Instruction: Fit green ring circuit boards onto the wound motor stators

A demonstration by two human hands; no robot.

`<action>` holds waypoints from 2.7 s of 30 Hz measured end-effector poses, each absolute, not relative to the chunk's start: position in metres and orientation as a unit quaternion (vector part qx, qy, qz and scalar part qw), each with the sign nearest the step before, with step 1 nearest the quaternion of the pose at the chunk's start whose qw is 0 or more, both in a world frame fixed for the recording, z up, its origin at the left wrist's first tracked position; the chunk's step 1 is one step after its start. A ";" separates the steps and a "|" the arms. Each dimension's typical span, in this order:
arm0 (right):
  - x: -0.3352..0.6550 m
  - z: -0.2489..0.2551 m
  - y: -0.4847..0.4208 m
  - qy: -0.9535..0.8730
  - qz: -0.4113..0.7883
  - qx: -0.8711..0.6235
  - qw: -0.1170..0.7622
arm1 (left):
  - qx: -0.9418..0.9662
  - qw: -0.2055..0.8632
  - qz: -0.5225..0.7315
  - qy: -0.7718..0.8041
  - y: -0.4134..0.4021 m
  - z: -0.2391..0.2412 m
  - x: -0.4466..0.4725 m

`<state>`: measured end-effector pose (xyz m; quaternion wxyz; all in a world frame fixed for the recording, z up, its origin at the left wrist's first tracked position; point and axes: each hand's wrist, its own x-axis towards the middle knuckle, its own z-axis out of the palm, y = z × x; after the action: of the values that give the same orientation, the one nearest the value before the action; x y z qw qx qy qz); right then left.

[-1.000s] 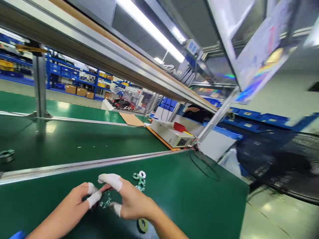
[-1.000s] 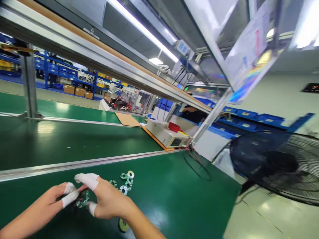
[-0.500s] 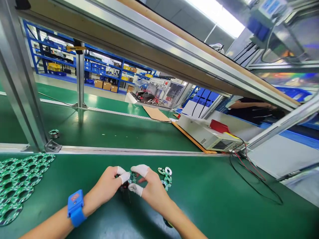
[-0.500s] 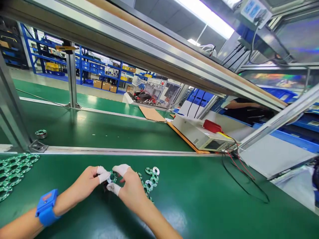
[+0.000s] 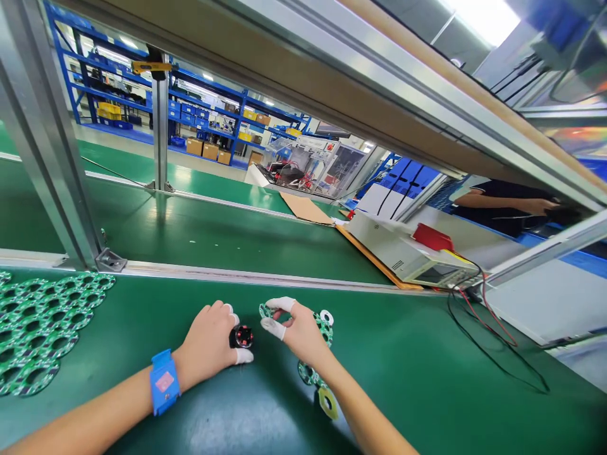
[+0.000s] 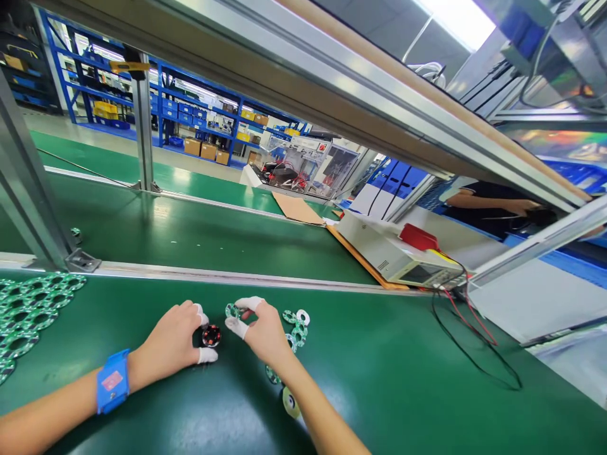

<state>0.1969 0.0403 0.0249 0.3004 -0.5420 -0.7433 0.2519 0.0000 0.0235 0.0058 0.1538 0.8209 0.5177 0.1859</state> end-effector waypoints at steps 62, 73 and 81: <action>0.179 -0.003 0.021 -0.749 0.396 -0.459 0.269 | 0.929 -0.015 0.175 0.326 -0.001 -0.014 0.006; 0.180 0.002 0.025 -0.750 0.411 -0.457 0.245 | 0.927 0.014 0.153 0.343 -0.004 -0.005 0.005; 0.185 0.014 0.038 -0.730 0.379 -0.504 0.263 | 0.770 0.325 0.295 0.463 0.017 0.006 -0.007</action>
<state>0.1849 0.0383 0.0137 0.2630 -0.5043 -0.7298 0.3794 -0.0073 0.0168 0.0061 0.3250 0.7697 0.4633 0.2954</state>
